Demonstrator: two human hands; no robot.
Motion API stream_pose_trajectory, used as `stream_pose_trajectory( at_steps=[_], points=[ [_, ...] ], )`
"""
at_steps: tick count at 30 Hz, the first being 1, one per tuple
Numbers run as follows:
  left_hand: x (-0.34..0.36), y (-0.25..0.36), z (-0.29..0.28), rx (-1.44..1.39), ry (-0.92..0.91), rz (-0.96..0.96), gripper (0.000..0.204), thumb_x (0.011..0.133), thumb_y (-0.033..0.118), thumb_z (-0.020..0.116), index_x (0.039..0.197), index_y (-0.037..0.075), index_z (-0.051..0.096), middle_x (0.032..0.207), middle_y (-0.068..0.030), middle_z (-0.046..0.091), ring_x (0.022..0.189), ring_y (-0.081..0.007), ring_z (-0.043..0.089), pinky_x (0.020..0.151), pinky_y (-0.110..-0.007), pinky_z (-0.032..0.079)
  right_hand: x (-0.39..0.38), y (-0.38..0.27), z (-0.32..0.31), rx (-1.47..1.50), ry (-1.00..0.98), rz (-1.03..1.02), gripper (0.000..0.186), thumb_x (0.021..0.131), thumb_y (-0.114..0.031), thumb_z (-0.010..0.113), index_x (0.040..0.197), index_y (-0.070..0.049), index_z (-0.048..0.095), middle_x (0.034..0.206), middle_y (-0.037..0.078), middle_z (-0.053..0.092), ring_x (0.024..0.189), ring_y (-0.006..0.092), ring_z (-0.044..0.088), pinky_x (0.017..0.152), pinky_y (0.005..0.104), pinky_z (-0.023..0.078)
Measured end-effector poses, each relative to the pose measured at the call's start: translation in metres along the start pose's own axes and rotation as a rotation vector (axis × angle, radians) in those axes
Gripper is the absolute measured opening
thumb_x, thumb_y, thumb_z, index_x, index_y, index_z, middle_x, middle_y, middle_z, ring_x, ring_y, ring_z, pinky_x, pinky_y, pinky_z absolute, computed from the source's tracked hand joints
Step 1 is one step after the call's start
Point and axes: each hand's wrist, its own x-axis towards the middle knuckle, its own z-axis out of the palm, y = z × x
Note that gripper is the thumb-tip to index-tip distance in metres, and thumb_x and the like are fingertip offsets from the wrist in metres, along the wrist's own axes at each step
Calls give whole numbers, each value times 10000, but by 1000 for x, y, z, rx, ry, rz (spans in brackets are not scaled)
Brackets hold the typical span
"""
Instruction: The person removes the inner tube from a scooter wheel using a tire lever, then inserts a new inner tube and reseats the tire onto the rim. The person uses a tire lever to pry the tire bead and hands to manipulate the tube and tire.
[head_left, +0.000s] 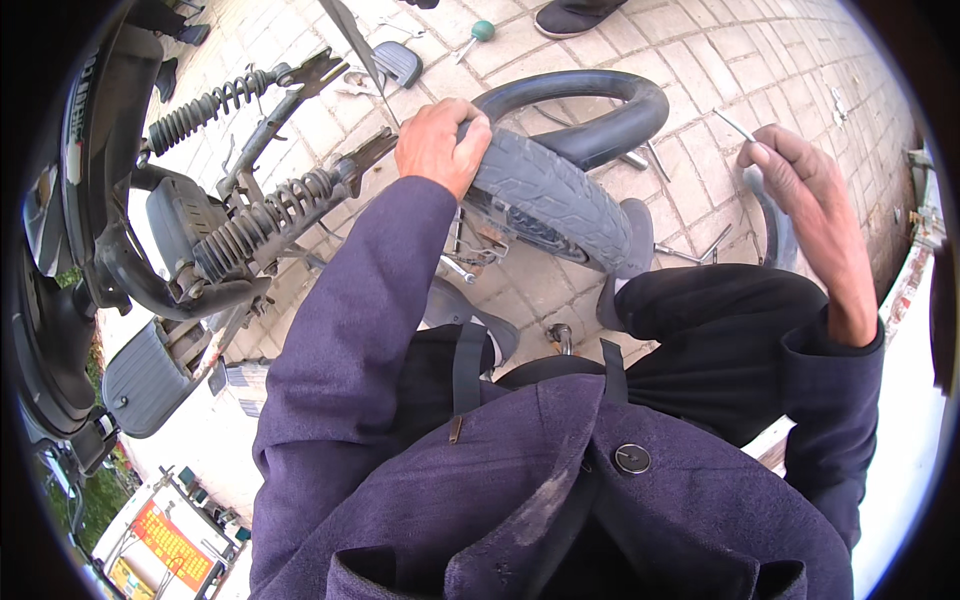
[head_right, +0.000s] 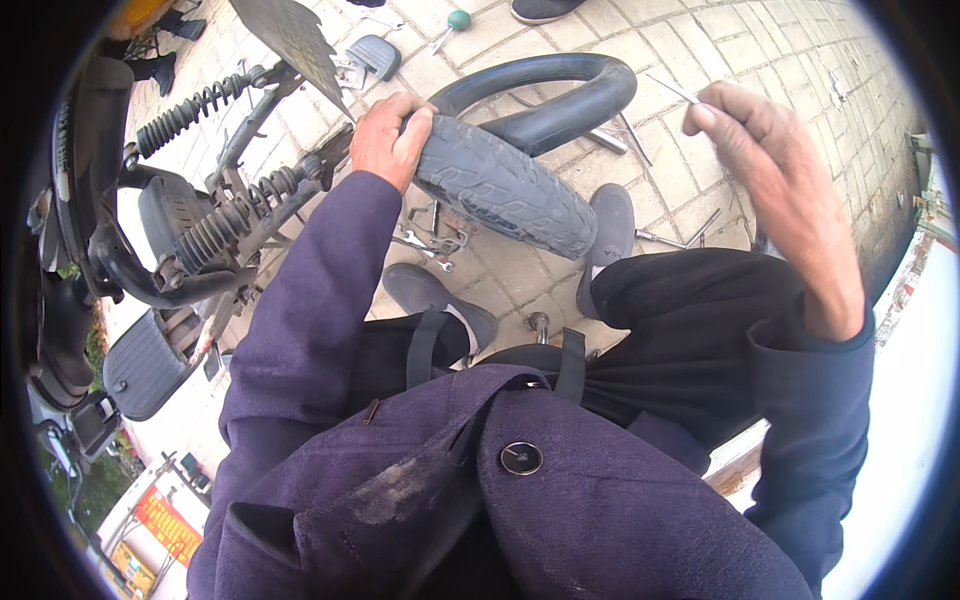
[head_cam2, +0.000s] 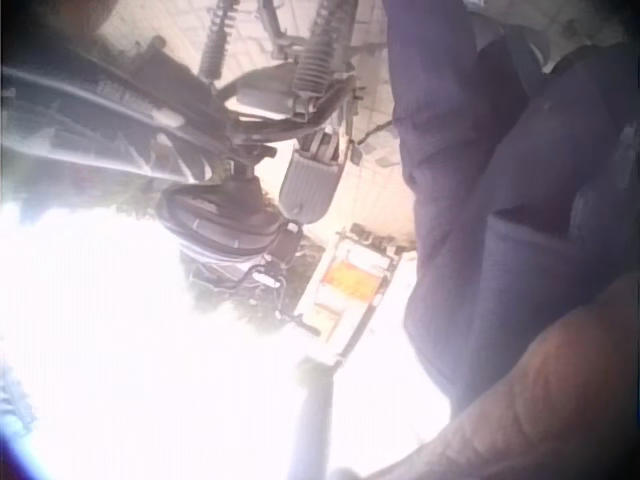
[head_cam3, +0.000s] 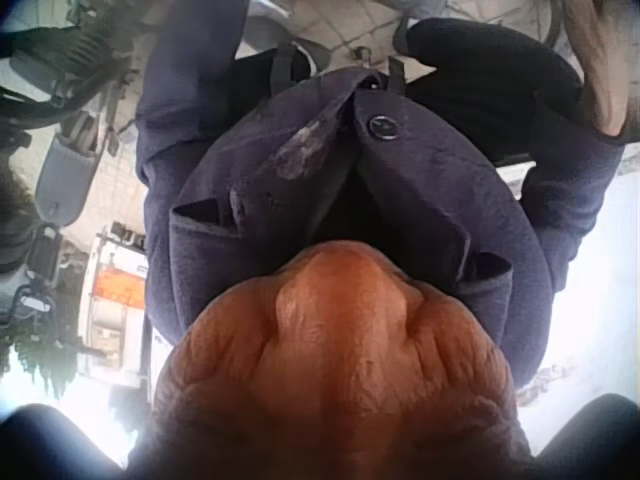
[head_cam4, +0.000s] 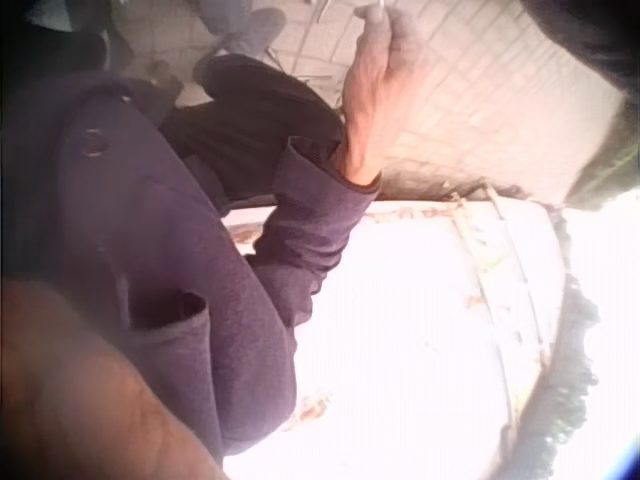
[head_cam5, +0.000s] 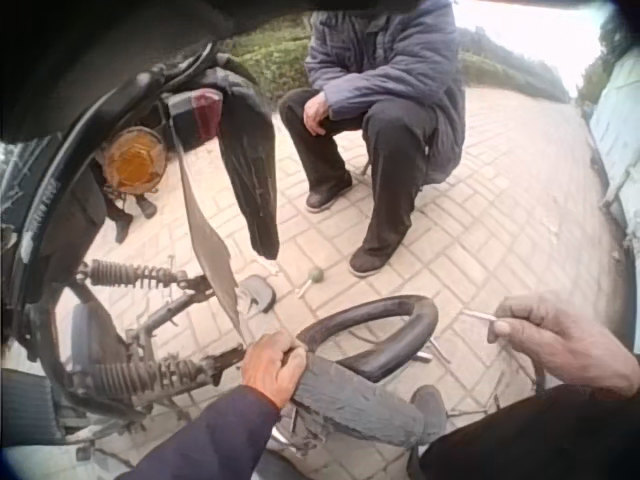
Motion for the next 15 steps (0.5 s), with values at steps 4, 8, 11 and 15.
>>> stream_pose_trajectory(
  at_steps=[4, 8, 11, 15],
  points=[
    [-19, 11, -8, 12, -13, 150, 226, 864, 262, 641, 982, 115, 766, 963, -122, 721, 1000, -348, 635, 914, -462, 472, 34, 110, -16, -425, -192, -125, 265, 1024, -240, 579, 950, 5, 648, 826, 190, 632, 823, 325, 626, 778, 425, 481],
    [-40, 34, -12, 157, -48, 215, 239, 842, 236, 684, 1029, 113, 767, 1053, -95, 715, 1087, -329, 609, 1014, -473, 434, 61, 229, 48, -618, -442, 66, 243, 1003, -242, 593, 951, -26, 692, 880, 226, 678, 954, 404, 668, 838, 493, 503],
    [-45, 44, -18, 269, -124, 272, 260, 846, 214, 664, 1059, 89, 743, 1085, -105, 709, 1119, -332, 611, 1018, -466, 447, 70, 250, 93, -845, -302, -236, 203, 1002, -234, 618, 1070, -50, 670, 1003, 189, 693, 981, 379, 676, 842, 486, 514],
    [-38, 52, -15, 280, -238, 350, 258, 812, 237, 701, 992, 54, 722, 1009, -96, 698, 1047, -320, 631, 982, -456, 476, 91, 173, 82, -226, 348, -307, 354, 961, -322, 689, 1156, -33, 627, 1133, 149, 674, 1095, 355, 639, 961, 477, 487]
  ],
)
